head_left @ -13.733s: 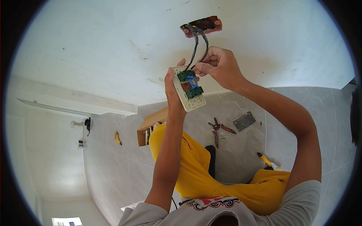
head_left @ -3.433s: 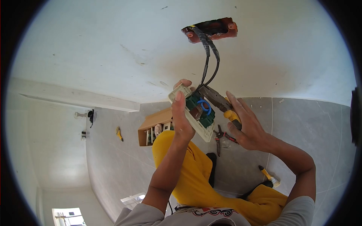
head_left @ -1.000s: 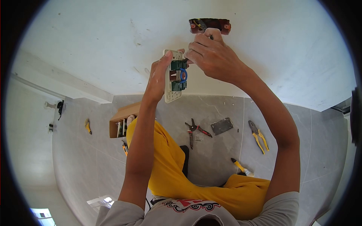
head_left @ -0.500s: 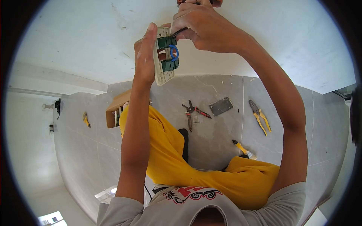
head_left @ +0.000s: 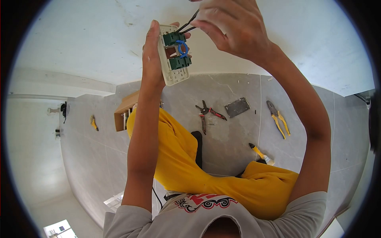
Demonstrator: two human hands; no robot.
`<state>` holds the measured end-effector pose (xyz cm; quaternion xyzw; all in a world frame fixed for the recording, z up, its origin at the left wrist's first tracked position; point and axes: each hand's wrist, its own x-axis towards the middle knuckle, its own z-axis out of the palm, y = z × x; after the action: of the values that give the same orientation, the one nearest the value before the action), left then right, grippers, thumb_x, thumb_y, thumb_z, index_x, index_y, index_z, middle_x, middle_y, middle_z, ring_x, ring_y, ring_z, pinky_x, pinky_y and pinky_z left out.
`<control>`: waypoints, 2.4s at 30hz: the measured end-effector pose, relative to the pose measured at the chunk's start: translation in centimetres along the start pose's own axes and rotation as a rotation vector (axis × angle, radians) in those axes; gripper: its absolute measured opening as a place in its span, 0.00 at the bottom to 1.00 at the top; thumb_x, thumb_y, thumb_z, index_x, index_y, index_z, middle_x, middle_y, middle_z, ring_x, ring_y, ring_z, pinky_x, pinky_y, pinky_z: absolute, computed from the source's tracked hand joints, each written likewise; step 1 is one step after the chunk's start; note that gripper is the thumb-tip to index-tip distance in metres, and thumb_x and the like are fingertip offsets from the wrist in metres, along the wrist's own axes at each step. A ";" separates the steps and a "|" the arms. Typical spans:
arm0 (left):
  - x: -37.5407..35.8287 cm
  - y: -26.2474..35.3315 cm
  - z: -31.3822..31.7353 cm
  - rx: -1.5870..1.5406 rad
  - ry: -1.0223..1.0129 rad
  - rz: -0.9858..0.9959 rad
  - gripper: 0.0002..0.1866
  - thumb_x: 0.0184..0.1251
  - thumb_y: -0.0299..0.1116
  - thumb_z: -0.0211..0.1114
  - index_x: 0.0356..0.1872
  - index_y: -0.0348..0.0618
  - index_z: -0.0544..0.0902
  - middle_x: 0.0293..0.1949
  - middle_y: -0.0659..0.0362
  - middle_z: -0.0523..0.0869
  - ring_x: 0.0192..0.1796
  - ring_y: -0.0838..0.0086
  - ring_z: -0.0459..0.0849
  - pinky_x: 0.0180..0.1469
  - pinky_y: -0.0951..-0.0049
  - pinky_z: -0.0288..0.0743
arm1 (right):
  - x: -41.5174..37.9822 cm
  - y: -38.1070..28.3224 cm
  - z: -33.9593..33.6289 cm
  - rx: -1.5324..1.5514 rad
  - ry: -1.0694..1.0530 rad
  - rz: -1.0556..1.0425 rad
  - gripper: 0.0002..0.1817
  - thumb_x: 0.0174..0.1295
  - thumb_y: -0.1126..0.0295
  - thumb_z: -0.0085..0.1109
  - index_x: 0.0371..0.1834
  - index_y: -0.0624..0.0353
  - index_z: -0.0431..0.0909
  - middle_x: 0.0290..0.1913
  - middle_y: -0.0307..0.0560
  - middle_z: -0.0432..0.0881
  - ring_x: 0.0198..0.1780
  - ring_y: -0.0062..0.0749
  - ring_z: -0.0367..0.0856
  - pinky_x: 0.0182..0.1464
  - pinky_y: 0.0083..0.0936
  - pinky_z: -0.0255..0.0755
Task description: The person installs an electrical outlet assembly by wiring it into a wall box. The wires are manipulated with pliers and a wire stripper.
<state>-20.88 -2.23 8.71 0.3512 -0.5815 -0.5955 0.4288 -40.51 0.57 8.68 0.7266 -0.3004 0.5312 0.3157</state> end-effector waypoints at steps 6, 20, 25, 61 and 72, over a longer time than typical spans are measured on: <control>0.2 -0.2 -0.4 -0.119 -0.050 -0.126 0.37 0.71 0.65 0.49 0.55 0.35 0.79 0.40 0.46 0.88 0.31 0.70 0.86 0.33 0.67 0.87 | -1.3 -0.3 0.3 -0.068 0.060 -0.090 0.06 0.50 0.74 0.66 0.32 0.56 0.83 0.38 0.40 0.80 0.46 0.35 0.78 0.52 0.39 0.65; 0.3 -0.9 -0.1 0.161 0.017 0.098 0.39 0.73 0.64 0.46 0.61 0.34 0.78 0.41 0.50 0.86 0.35 0.74 0.84 0.35 0.75 0.84 | -2.1 -2.0 1.4 0.064 -0.173 0.229 0.11 0.43 0.81 0.59 0.30 0.55 0.82 0.32 0.41 0.80 0.42 0.38 0.76 0.49 0.44 0.56; -0.3 -0.8 0.4 0.271 0.026 0.102 0.39 0.73 0.64 0.45 0.61 0.36 0.78 0.39 0.53 0.85 0.35 0.76 0.84 0.35 0.75 0.84 | -2.9 -2.4 2.8 0.047 -0.058 0.219 0.10 0.40 0.80 0.59 0.28 0.57 0.81 0.30 0.41 0.79 0.38 0.38 0.75 0.44 0.41 0.59; 0.6 -1.3 3.1 -0.521 0.136 -0.039 0.27 0.65 0.60 0.59 0.33 0.40 0.73 0.33 0.50 0.75 0.41 0.60 0.79 0.61 0.48 0.77 | -24.2 -8.7 -11.3 0.639 -0.553 1.484 0.09 0.62 0.70 0.62 0.35 0.61 0.71 0.36 0.44 0.68 0.38 0.37 0.71 0.45 0.30 0.67; 0.2 -0.9 4.7 -0.417 0.112 -0.016 0.53 0.66 0.69 0.45 0.58 0.11 0.60 0.59 0.25 0.69 0.67 0.35 0.71 0.72 0.42 0.66 | -11.2 -8.8 -3.3 0.886 -0.421 1.184 0.18 0.65 0.72 0.56 0.57 0.67 0.75 0.65 0.56 0.70 0.64 0.48 0.71 0.65 0.41 0.65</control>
<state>-25.33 -0.59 8.19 0.2921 -0.4180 -0.6859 0.5192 -38.47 9.74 -2.51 0.5889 -0.4522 0.5328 -0.4059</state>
